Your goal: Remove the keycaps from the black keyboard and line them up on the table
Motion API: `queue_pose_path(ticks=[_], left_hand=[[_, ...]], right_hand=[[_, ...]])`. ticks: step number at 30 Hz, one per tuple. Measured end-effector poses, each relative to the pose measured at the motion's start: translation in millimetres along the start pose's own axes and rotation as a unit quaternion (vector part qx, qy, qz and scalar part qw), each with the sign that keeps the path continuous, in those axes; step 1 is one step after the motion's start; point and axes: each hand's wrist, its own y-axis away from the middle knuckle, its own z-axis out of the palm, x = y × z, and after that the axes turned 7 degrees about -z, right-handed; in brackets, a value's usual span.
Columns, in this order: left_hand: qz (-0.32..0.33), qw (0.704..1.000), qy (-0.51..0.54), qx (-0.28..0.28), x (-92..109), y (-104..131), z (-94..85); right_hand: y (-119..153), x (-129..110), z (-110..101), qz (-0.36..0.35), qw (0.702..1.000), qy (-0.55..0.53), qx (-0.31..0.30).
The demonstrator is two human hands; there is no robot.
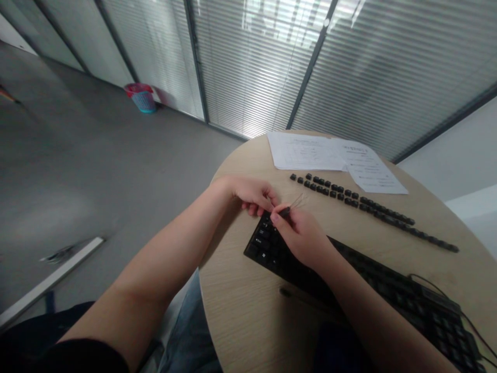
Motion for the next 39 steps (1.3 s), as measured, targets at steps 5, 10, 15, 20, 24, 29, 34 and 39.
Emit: queue_pose_path(ticks=[5,10,15,20,24,29,34,39], left_hand=[[-0.001,1.000,-0.002,0.001,2,0,0.5],[0.004,1.000,-0.004,0.005,0,-1,0.9],[0.011,1.000,0.000,0.005,0,-1,0.9],[0.007,1.000,0.006,0.010,0,-1,1.5],[0.003,1.000,0.008,0.016,-1,-2,1.6],[0.003,1.000,0.006,0.012,-2,-2,1.1],[0.001,1.000,0.005,0.008,-1,0,0.3],[-0.006,1.000,0.003,0.010,1,1,-0.1]], right_hand=[[2,-5,2,-0.033,0.999,0.040,-0.015],[2,-7,5,-0.038,0.997,0.059,-0.021],[1,-11,7,-0.057,0.994,0.090,-0.027],[2,-14,10,-0.080,0.989,0.123,-0.029],[4,-16,12,-0.108,0.985,0.134,-0.026],[4,-15,11,-0.109,0.986,0.123,-0.028],[3,-7,10,-0.053,0.996,0.073,0.000],[4,-6,10,-0.065,0.995,0.069,0.026]])
